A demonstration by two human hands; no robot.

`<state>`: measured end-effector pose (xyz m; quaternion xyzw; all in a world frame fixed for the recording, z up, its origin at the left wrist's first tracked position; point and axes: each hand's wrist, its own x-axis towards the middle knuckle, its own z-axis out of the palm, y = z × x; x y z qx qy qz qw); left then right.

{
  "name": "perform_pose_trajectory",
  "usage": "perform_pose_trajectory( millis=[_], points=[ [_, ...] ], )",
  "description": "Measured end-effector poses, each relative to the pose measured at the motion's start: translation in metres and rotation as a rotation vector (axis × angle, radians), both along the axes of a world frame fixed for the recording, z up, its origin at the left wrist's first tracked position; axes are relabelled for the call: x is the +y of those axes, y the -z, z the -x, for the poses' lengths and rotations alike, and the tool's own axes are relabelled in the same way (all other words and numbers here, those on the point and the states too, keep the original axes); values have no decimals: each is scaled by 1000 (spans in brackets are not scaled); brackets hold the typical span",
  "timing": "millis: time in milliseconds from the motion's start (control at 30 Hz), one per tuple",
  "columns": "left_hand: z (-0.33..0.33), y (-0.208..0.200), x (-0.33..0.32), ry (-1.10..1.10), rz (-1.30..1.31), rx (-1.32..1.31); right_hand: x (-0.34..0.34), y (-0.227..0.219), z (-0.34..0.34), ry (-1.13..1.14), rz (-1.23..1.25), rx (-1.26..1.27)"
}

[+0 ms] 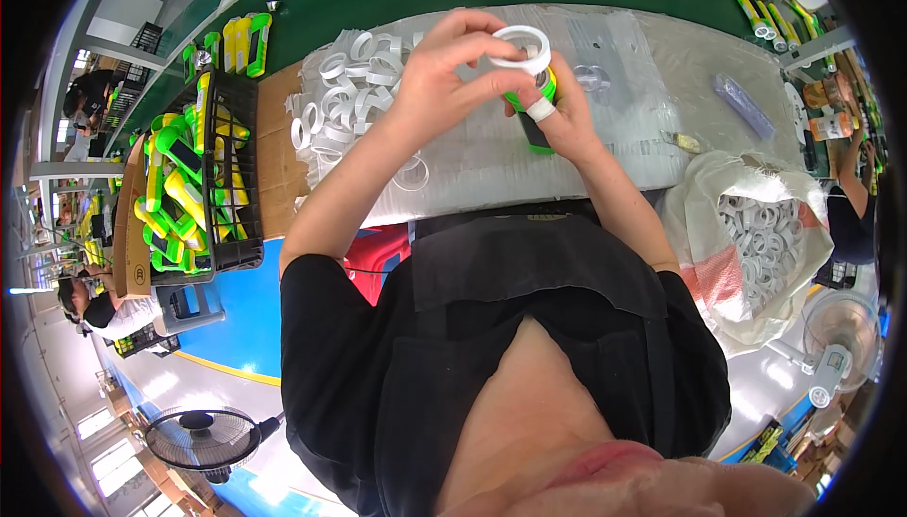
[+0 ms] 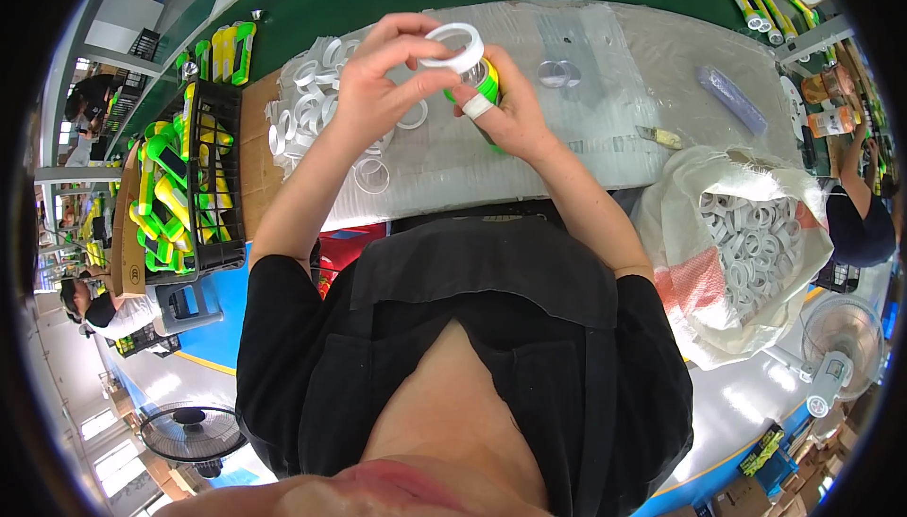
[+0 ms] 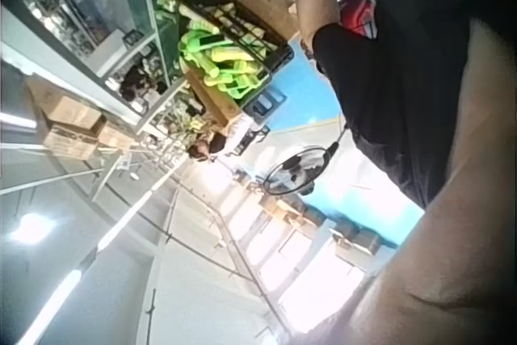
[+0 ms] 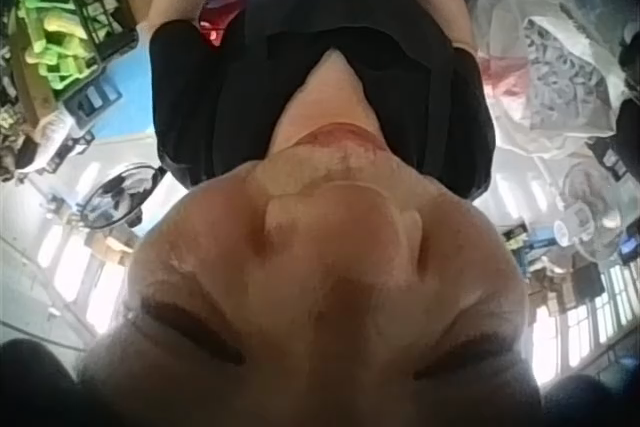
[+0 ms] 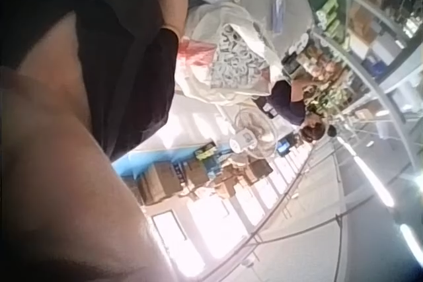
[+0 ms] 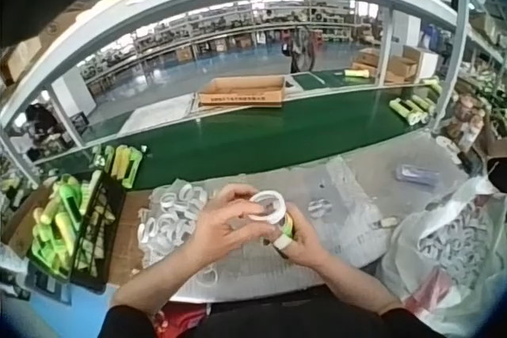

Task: Assembling portable flashlights by attaching heads and plastic components.

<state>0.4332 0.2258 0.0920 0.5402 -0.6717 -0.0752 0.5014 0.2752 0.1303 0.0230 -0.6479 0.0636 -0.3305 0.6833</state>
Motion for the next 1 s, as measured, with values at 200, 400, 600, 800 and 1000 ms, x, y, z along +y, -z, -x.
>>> perform_pose_trajectory(
  millis=[200, 400, 600, 800, 1000],
  points=[
    [-1, 6, 6, -33, -23, -62, -8, -2, -7, -67, -17, -63],
    [-6, 0, 4, 26, -66, -103, -18, -5, -3, 112, 297, -64],
    [1, 3, -6, 106, -9, -184, -58, -59, 29, 35, 654, 181],
    [28, 13, -26, 101, -63, -95, -66, -125, 34, -84, 889, 461],
    [37, 17, -34, 120, -97, 15, -69, -148, 23, -300, 1165, 825]
  ],
)
